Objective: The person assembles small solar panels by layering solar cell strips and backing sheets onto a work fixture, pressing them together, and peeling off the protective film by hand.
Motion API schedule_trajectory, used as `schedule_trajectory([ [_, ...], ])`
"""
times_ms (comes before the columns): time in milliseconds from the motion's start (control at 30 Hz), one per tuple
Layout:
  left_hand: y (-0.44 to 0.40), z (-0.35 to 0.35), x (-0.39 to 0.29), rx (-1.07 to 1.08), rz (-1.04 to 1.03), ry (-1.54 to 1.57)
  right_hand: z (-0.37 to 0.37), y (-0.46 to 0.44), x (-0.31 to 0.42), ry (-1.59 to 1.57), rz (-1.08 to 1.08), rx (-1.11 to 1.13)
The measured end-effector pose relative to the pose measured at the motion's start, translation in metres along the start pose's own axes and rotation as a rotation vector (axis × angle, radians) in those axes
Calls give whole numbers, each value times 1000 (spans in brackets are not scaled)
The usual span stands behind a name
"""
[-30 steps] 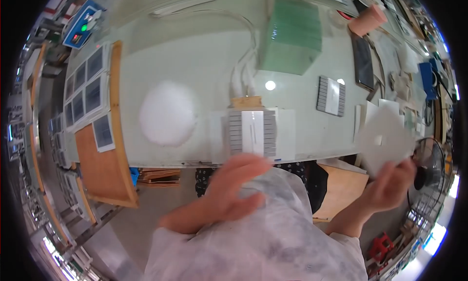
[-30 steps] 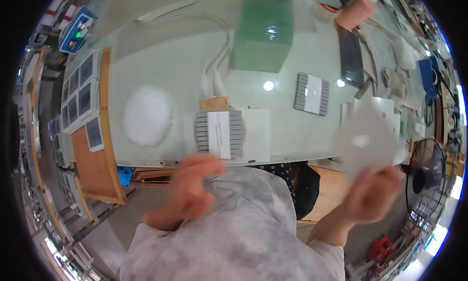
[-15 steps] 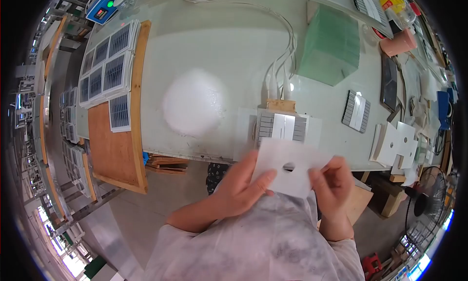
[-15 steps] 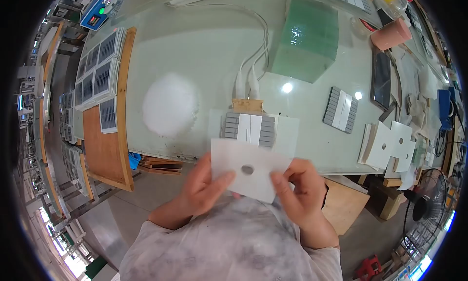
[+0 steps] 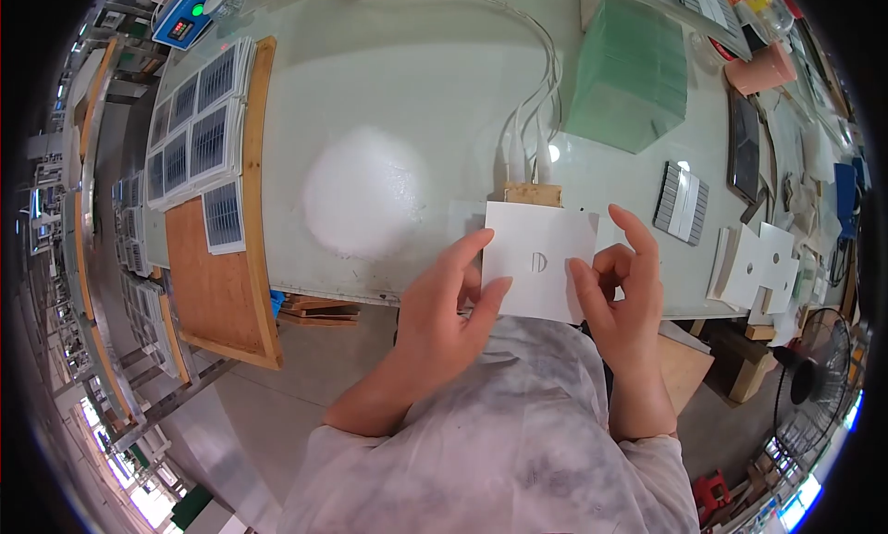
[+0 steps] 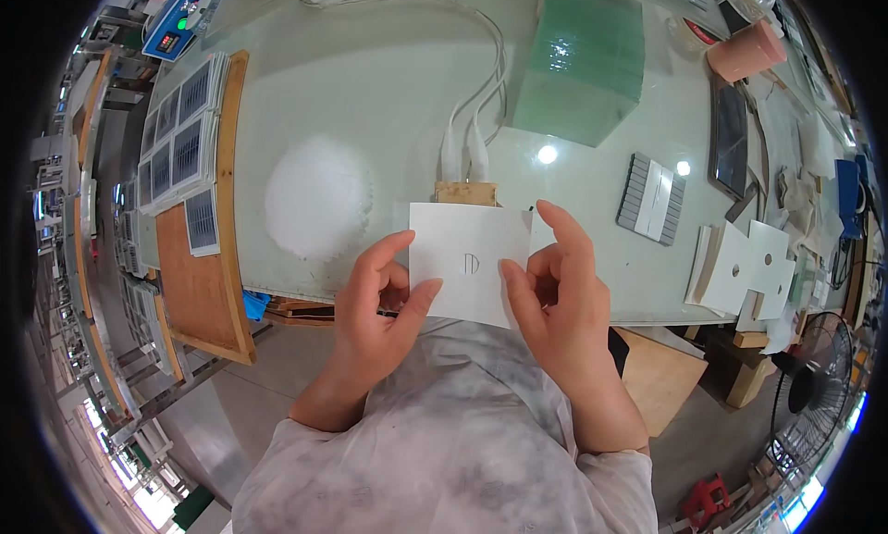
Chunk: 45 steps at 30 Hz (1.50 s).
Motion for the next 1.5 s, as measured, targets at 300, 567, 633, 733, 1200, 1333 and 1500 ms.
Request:
schedule_trajectory([
  [300, -6, 2, -5, 5, -82, -305, -4, -3, -11, 48, -43, 16],
  [567, 1, -40, -41, 286, -544, -445, -4, -2, -15, -294, -138, 81],
  [633, 4, -40, -38, 263, -542, -459, -5, -1, -9, -315, -80, 77],
  [733, 9, -39, -22, 134, -579, -420, -12, -4, 7, -380, -4, 128],
  [1200, 35, -5, 9, 372, 439, 1679, -18, -11, 6, -861, -36, 398],
  [1333, 32, -21, 7, 451, 503, 1739, -8, 1, -4, -843, -82, 403],
  [1500, 31, -31, 2, 487, 512, 1730, 1, 5, -3, -697, -7, 333],
])
Point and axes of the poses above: each hand's wrist, its own y-axis away from the middle knuckle, its own z-axis out of the back of the hand, x = y × z, the point moved 6 cm from there along -y, towards the middle knuckle, and after that the axes turned 3 degrees about x, right-handed, at the moved point
